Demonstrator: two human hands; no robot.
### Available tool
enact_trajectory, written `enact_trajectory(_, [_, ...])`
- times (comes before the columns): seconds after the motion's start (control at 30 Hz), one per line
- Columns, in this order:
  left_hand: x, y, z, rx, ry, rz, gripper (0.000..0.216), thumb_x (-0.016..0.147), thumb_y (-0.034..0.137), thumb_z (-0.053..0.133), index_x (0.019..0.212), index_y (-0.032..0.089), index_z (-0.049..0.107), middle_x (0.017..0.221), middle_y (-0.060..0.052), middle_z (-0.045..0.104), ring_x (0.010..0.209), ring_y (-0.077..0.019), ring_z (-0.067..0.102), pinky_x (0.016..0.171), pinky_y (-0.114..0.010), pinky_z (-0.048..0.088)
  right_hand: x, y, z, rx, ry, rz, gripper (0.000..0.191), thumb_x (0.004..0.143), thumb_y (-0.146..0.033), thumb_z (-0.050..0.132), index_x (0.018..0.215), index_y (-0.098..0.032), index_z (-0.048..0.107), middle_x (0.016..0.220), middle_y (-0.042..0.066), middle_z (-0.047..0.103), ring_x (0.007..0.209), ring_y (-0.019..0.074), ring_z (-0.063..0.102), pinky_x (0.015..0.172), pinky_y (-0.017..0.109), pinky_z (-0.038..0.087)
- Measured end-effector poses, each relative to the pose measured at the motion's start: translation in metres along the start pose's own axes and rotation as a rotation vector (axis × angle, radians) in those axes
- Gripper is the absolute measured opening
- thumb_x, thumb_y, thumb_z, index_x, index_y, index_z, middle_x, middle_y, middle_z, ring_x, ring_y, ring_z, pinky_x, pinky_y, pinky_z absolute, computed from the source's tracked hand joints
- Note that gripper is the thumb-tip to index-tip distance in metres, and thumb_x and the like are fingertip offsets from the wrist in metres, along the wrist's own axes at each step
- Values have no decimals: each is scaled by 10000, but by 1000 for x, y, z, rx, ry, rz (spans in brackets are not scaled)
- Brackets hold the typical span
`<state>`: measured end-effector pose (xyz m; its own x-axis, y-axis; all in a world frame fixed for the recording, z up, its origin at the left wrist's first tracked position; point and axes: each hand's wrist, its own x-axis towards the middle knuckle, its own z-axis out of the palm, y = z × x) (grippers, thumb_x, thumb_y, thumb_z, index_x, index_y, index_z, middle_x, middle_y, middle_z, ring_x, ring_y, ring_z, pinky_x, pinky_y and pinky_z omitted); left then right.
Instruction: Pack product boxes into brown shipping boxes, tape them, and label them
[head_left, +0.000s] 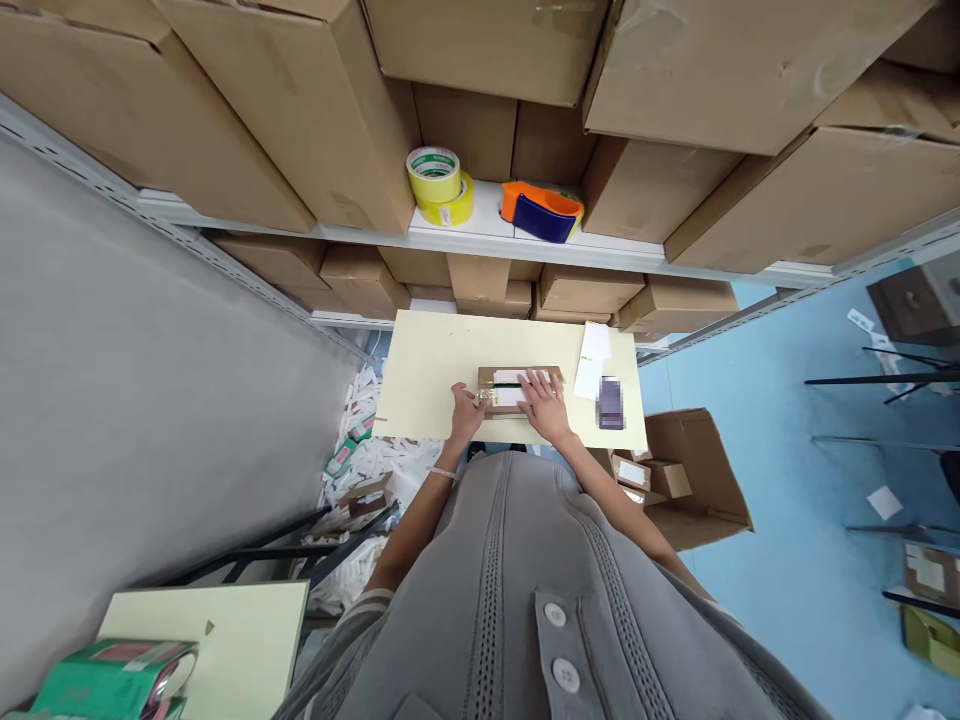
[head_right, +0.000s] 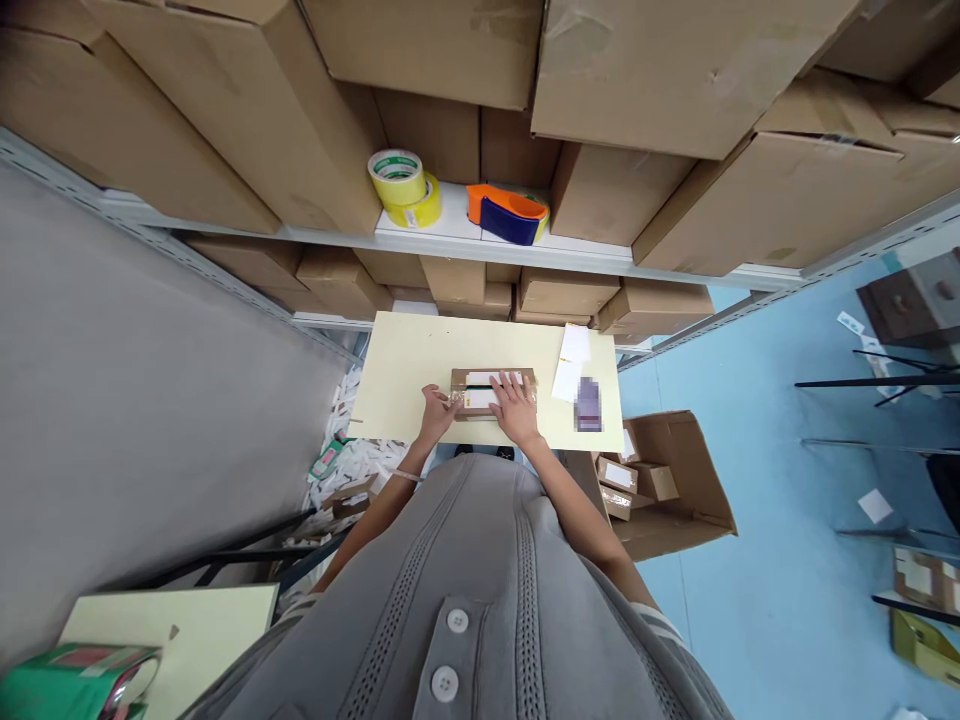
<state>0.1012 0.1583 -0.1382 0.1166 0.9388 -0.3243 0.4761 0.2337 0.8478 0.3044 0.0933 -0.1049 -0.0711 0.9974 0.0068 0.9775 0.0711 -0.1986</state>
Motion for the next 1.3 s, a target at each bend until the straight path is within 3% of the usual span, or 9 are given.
enact_trajectory(0.1, [-7,3,2,183,112,99,666,852,367,644,1370,163,278,1296,-184,502,1137,-275,600,900,-429,511,-14,0,11,-23,-15,4,598,1026,-388,336,1585,-190,254,1632,78,270,1522,288,203,1231,526,127])
enact_trajectory(0.17, [-12,9,6,346,150,283,705,887,390,587,1448,130,249,1461,-250,405,1387,-351,417,1076,-526,402,-16,-1,17,-34,-17,16,603,1032,-388,319,1592,-188,223,1643,74,233,1530,281,175,1232,514,132])
enact_trajectory(0.23, [-17,17,14,501,87,494,756,918,436,525,1514,103,200,1576,-257,292,1508,-369,208,1183,-575,240,-16,-1,20,-34,-16,27,599,1037,-392,301,1592,-182,219,1648,72,214,1536,273,151,1235,505,127])
enact_trajectory(0.33, [-21,27,29,690,-112,689,835,921,487,491,1567,85,147,1646,-204,189,1547,-330,54,1233,-561,102,-14,-1,22,-20,-20,28,587,1040,-384,292,1587,-178,237,1648,73,214,1539,263,135,1238,497,123])
enact_trajectory(0.43, [-20,28,42,821,-240,726,873,907,486,517,1576,63,150,1652,-176,180,1551,-288,59,1251,-526,57,-14,0,21,0,-33,25,574,1033,-370,319,1578,-193,275,1643,69,232,1538,261,144,1236,492,139])
enact_trajectory(0.77, [-10,18,48,910,-209,792,763,935,309,463,1584,69,143,1647,-142,184,1546,-225,100,1263,-483,115,-5,3,-1,123,-77,41,542,961,-235,414,1500,-179,441,1586,109,365,1487,266,310,1221,507,209])
enact_trajectory(0.9, [-10,18,51,932,-199,784,735,930,239,428,1586,73,141,1646,-132,187,1544,-207,90,1265,-465,121,41,5,-46,193,61,16,487,961,-247,389,1412,-144,540,1553,135,423,1470,269,344,1227,524,208])
enact_trajectory(1.13, [-11,14,50,942,-185,786,748,925,232,442,1588,82,132,1657,-116,154,1542,-196,78,1273,-444,114,185,32,-164,198,478,-68,439,991,-340,359,1374,-202,523,1526,122,454,1437,278,370,1198,554,259])
enact_trajectory(1.3, [-13,16,49,962,-187,791,750,919,222,447,1586,76,138,1661,-126,132,1541,-203,74,1273,-447,118,255,63,-191,145,572,33,477,1011,-451,322,1297,-135,535,1352,198,570,1280,328,482,1107,558,352])
